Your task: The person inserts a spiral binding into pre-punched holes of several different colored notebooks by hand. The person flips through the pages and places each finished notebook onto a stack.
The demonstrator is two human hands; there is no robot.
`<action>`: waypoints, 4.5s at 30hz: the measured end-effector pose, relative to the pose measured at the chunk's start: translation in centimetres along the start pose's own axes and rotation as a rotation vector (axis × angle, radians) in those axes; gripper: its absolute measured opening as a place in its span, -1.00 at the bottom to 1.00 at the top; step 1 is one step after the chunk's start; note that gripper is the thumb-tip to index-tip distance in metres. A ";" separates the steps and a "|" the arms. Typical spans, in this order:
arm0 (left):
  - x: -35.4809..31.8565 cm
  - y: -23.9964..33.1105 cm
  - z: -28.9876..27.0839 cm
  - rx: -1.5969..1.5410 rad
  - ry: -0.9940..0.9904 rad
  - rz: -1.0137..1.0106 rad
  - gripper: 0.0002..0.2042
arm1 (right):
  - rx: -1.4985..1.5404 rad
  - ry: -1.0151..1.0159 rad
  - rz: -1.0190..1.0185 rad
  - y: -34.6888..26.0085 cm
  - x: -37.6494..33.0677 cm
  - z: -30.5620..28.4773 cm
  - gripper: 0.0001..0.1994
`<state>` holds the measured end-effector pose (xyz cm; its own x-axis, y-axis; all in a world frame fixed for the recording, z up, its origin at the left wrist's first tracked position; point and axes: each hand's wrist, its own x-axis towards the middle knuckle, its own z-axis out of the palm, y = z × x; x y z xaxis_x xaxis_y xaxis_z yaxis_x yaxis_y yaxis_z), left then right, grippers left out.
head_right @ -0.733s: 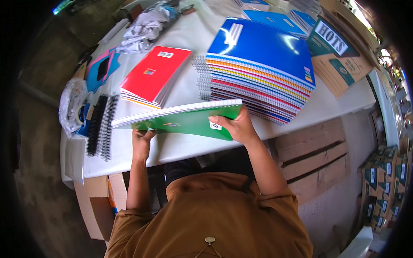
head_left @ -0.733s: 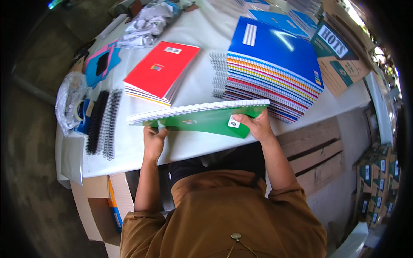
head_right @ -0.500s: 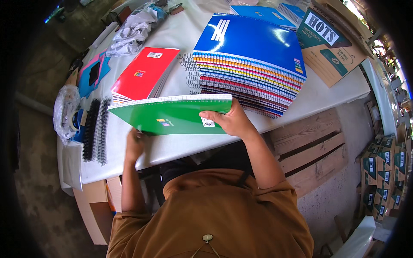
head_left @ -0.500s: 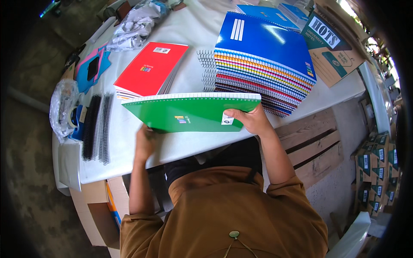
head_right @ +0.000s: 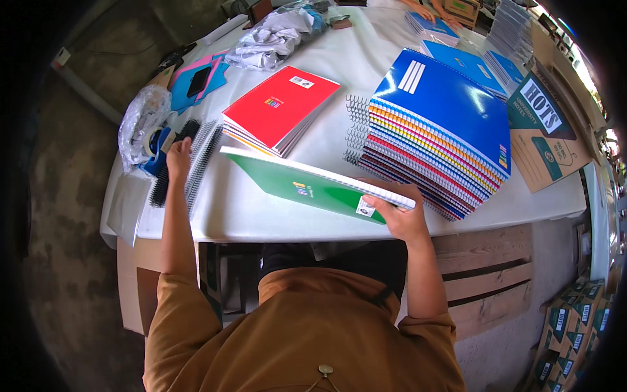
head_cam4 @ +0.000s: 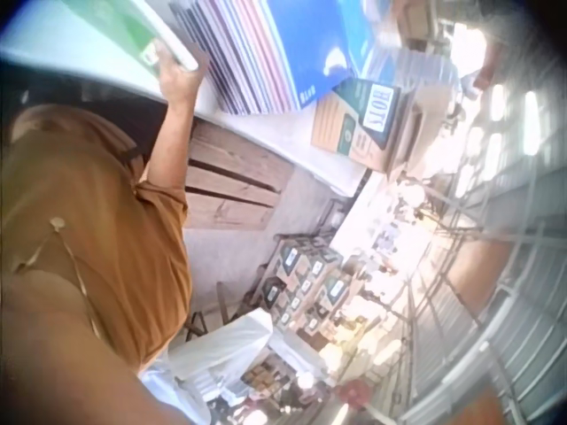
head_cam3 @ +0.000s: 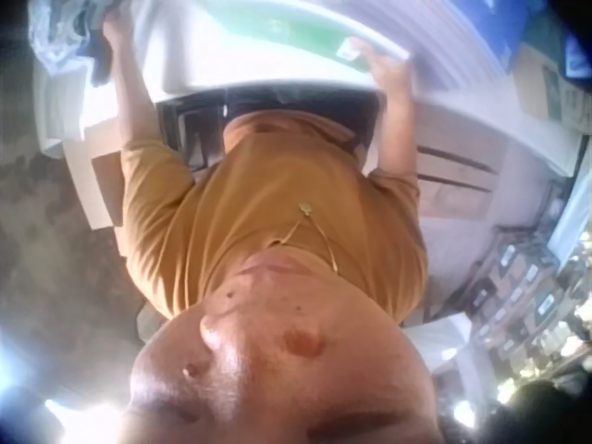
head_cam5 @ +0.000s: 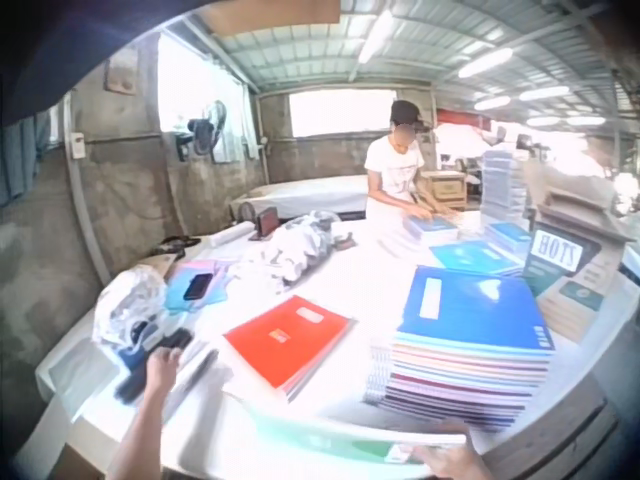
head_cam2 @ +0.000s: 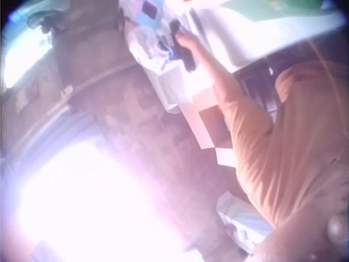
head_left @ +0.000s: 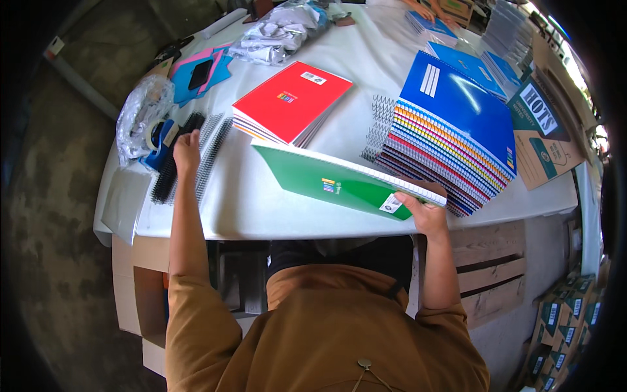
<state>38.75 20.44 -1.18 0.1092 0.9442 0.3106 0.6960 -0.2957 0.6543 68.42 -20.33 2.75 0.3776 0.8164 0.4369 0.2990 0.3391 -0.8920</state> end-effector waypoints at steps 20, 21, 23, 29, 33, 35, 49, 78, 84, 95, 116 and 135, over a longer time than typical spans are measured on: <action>-11.5 15.3 -4.5 -0.406 -0.503 0.494 -0.74 | 0.062 0.157 0.025 1.5 0.1 -0.5 -0.75; -11.5 15.4 -4.5 -0.337 -0.456 0.518 -0.73 | 0.042 0.144 0.022 1.1 0.2 -0.4 -0.76; -11.4 15.7 -4.7 -0.267 -0.406 0.541 -0.73 | 0.021 0.130 0.017 0.6 0.4 -0.5 -0.77; -8.8 16.8 -6.8 -0.576 -0.894 0.213 -0.85 | -0.113 -0.028 -0.079 -0.1 0.8 -1.2 -0.79; -9.5 18.8 -8.3 -0.237 -0.684 0.594 -0.85 | -0.052 -0.015 -0.076 0.0 0.7 -1.0 -0.80; -9.0 18.5 -7.8 -0.199 -0.720 0.688 -0.84 | -0.004 0.085 -0.012 0.7 0.3 -0.9 -0.80; -10.4 23.4 -8.6 0.352 -0.358 1.147 -0.76 | -0.121 -0.011 -0.085 1.0 -0.3 -0.5 -0.75; -15.3 10.4 1.7 -0.093 0.261 1.376 -0.05 | -0.028 0.016 -0.302 1.5 -2.6 1.6 -0.70; -13.1 11.3 3.2 -0.193 0.284 1.066 0.03 | -0.299 -0.040 -0.461 -0.1 -2.3 2.1 -0.69; -18.4 10.5 3.9 -0.150 0.095 1.308 0.14 | -0.290 0.033 -0.501 0.8 -2.8 1.2 -0.70; -13.5 14.7 1.0 -0.134 0.532 1.286 0.10 | -0.202 0.003 -0.436 0.2 -2.9 1.7 -0.74; -13.5 21.4 1.7 -0.276 0.492 1.186 -0.16 | -0.224 0.072 -0.280 -2.0 -2.5 3.5 -0.72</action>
<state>53.38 1.58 7.41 0.2408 -0.0421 0.9697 0.1829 -0.9792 -0.0880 63.79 -21.39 3.06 0.3123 0.6690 0.6744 0.5807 0.4274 -0.6929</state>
